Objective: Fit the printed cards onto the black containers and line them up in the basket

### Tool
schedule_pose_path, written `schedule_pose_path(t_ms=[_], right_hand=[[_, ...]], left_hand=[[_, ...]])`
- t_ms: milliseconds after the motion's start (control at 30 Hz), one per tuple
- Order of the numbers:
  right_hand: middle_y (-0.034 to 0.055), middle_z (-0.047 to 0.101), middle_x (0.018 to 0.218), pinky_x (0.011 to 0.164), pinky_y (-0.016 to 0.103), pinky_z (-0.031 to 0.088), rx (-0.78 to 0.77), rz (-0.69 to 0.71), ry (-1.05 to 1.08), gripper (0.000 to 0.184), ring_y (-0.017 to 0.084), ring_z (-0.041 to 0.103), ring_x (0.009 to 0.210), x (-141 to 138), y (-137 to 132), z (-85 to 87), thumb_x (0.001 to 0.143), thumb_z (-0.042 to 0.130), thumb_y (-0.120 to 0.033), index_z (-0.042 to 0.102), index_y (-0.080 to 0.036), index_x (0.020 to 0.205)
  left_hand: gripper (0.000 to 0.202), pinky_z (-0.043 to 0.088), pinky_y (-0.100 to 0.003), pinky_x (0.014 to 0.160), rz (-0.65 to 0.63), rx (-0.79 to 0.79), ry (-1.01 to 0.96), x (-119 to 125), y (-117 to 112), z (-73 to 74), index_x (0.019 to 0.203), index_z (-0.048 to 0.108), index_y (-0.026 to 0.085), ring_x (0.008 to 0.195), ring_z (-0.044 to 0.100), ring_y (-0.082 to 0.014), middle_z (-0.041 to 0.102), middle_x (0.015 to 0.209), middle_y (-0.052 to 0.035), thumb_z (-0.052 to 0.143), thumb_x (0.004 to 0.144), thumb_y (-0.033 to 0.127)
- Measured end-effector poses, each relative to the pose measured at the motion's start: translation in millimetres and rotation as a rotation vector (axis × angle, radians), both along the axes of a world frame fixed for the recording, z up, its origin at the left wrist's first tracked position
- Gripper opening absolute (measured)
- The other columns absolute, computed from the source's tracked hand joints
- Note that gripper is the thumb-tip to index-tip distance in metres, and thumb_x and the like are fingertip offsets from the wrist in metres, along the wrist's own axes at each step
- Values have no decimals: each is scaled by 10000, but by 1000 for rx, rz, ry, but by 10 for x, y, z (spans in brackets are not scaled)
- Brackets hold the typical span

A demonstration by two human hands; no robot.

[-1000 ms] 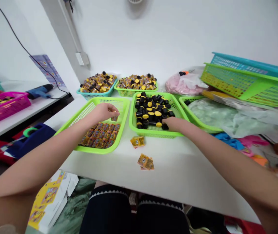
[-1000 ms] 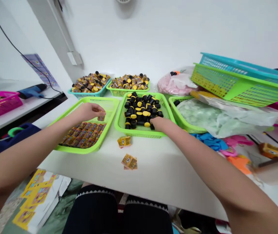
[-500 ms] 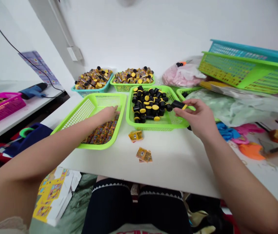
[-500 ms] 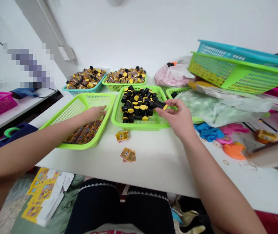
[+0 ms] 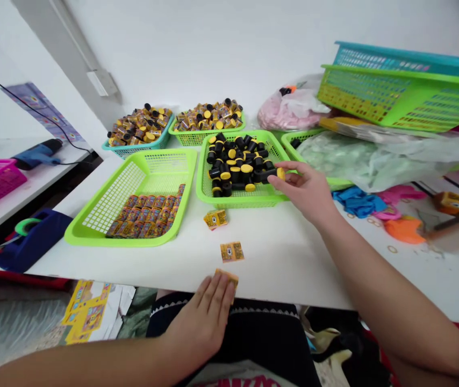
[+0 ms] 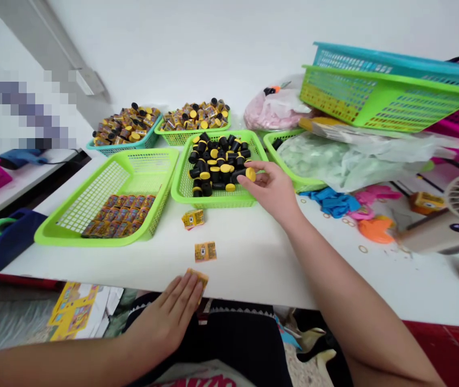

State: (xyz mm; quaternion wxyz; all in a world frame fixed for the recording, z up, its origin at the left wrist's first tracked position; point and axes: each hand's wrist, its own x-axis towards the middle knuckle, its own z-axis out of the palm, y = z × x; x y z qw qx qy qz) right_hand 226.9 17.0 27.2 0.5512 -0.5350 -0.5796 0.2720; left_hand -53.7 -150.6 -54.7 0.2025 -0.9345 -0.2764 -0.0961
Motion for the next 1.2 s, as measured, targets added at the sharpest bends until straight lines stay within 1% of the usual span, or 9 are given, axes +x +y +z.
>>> schedule_pose_path(t_ms=[133,300,367,467,567,733,867,1033,1200], right_hand=[[-22,562,679,476,253,340,-3,15,-5,408,106,470,551,-24,-26,11,724,786,-424,683,-228,1067],[-7,562,730,495,260,398,21,82,-28,392,120,513,604,-52,-39,-7,720,791,-417,686,-237,1052],[1,563,769,524,272,438,39,91,-31,376,131,545,642,-56,-44,-11,723,787,-420,690,-245,1041],[3,554,794,558,280,467,54,95,-35,367,133,555,669,-52,-47,-10,726,785,-414,693,-247,1040],[1,546,789,563,277,466,62,94,-53,370,129,537,674,-47,-53,-5,729,786,-410,693,-244,1046],[-4,528,785,561,271,444,51,133,-30,360,125,526,677,-93,-105,36,744,780,-393,689,-231,1052],[-30,489,708,545,275,420,37,182,10,360,117,488,621,-141,-177,88,742,794,-389,688,-236,1051],[-15,616,760,598,291,497,-54,390,204,372,136,582,669,-127,-232,116,772,781,-429,686,-273,1097],[8,688,823,599,292,528,-109,477,315,364,121,612,622,-135,-262,102,777,775,-469,717,-245,1058]], left_hand=[[378,559,-340,965,-163,-44,34,-130,20,348,1233,622,26,1162,671,-257,688,1253,-173,424,914,68],[319,597,-321,877,-145,-6,-91,-61,557,618,1132,653,32,1058,720,-239,733,1160,-167,423,913,6],[308,600,-296,817,-28,-178,-109,-9,746,639,1098,669,90,995,737,-216,752,1125,-127,433,916,16],[286,571,-252,734,180,-665,-103,52,932,654,1001,696,177,848,748,-181,783,953,-31,477,891,31],[278,526,-234,685,229,-951,-118,65,1059,707,867,693,193,752,733,-173,755,761,12,491,844,2],[200,499,-221,716,94,-759,-366,77,1219,932,852,696,176,812,699,-154,734,886,-28,545,881,49],[113,480,-206,676,65,-607,-474,254,1277,1092,809,723,179,731,679,-136,729,801,-11,643,885,153],[248,426,-188,552,155,-704,-714,488,1421,983,871,743,187,505,586,-97,625,526,44,570,958,342],[301,487,-214,671,117,-890,-763,462,1541,712,813,714,187,654,665,-124,731,694,18,469,974,255]])
